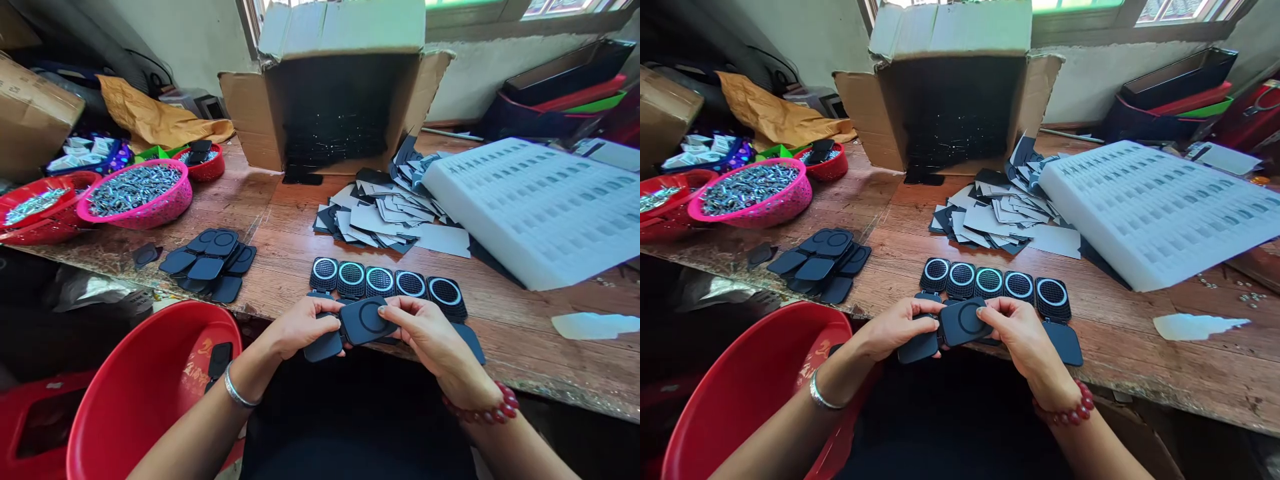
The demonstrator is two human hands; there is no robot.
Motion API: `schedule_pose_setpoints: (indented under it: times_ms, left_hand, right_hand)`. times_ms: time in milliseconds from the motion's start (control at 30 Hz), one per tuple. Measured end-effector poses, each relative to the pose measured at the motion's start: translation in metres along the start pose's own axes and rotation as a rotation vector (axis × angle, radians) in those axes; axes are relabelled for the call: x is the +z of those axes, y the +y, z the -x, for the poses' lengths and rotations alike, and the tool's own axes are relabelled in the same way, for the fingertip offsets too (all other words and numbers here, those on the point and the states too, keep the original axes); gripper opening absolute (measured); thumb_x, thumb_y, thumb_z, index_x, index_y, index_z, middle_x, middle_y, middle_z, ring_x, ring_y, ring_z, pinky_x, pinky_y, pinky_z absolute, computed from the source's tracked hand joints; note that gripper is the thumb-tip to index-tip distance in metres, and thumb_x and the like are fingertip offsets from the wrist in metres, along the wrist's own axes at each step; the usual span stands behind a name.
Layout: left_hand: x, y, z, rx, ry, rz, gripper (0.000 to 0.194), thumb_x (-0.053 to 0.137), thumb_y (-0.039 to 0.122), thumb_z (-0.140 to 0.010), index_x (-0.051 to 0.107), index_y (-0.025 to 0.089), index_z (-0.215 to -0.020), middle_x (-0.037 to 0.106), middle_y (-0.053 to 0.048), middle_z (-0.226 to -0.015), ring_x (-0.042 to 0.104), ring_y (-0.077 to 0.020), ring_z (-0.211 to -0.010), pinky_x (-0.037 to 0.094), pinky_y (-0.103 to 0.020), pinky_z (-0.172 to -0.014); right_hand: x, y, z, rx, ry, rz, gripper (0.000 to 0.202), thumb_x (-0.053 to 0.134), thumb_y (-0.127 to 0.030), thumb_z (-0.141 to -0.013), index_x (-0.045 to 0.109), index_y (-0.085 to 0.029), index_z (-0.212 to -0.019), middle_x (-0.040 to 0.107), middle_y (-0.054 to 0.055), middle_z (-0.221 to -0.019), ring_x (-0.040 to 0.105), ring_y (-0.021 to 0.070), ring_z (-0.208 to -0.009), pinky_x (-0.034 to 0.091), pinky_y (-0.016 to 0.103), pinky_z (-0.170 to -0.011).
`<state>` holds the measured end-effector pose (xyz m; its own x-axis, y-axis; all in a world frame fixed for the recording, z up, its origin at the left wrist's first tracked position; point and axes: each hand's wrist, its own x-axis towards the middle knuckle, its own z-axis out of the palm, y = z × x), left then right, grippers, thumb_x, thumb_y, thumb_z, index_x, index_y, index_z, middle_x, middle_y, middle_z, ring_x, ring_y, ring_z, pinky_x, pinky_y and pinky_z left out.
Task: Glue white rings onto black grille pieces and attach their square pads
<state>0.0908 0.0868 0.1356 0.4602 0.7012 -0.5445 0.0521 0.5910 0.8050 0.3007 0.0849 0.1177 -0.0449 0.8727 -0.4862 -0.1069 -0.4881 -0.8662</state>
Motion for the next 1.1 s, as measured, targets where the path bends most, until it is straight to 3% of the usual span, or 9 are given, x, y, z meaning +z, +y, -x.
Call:
schedule_pose_setpoints:
  times_ms: [267, 400, 867, 1100]
  left_hand:
    - [0.0013, 0.0016, -0.0007, 0.003, -0.016, 0.024, 0.028, 0.064, 0.02, -0.07, 0.075, 0.014, -0.096, 0.073, -0.005, -0.072, 0.068, -0.015, -0.065, 0.058, -0.026, -0.063]
    - [0.0002, 0.0006, -0.0027, 0.015, -0.026, 0.027, 0.025, 0.064, 0.021, -0.073, 0.075, 0.014, -0.094, 0.073, -0.005, -0.073, 0.068, -0.0152, -0.066, 0.058, -0.026, -0.063]
    - [0.0013, -0.0053, -0.0074, -0.008, 0.064, 0.006, 0.028, 0.066, 0.027, -0.074, 0.074, 0.013, -0.097, 0.073, -0.007, -0.073, 0.069, -0.0162, -0.064, 0.058, -0.025, -0.057]
    - [0.0031, -0.0059, -0.0075, -0.009, 0.125, 0.008, 0.029, 0.065, 0.025, -0.072, 0.075, 0.013, -0.097, 0.073, -0.006, -0.069, 0.068, -0.0153, -0.06, 0.057, -0.024, -0.054]
  right_hand:
    - [0.0023, -0.0033, 0.0, -0.013, 0.02, 0.031, 0.042, 0.088, -0.047, -0.048, 0.06, -0.018, -0.058, 0.057, -0.001, -0.063, 0.05, 0.0122, -0.06, 0.039, 0.025, -0.053]
    - [0.0031, -0.0057, 0.0006, -0.025, 0.011, 0.058, 0.047, 0.087, -0.049, -0.047, 0.052, -0.019, -0.052, 0.053, -0.002, -0.061, 0.046, 0.0115, -0.058, 0.038, 0.025, -0.052]
    - [0.0054, -0.0081, 0.0033, -0.049, 0.047, 0.094, 0.042, 0.084, -0.046, -0.051, 0.052, -0.02, -0.053, 0.053, -0.002, -0.061, 0.045, 0.0117, -0.058, 0.038, 0.026, -0.052]
    - [0.0069, -0.0036, 0.0031, -0.149, 0.057, 0.14, 0.039, 0.08, -0.045, -0.057, 0.05, -0.02, -0.052, 0.056, 0.0, -0.065, 0.043, 0.0117, -0.058, 0.035, 0.025, -0.052]
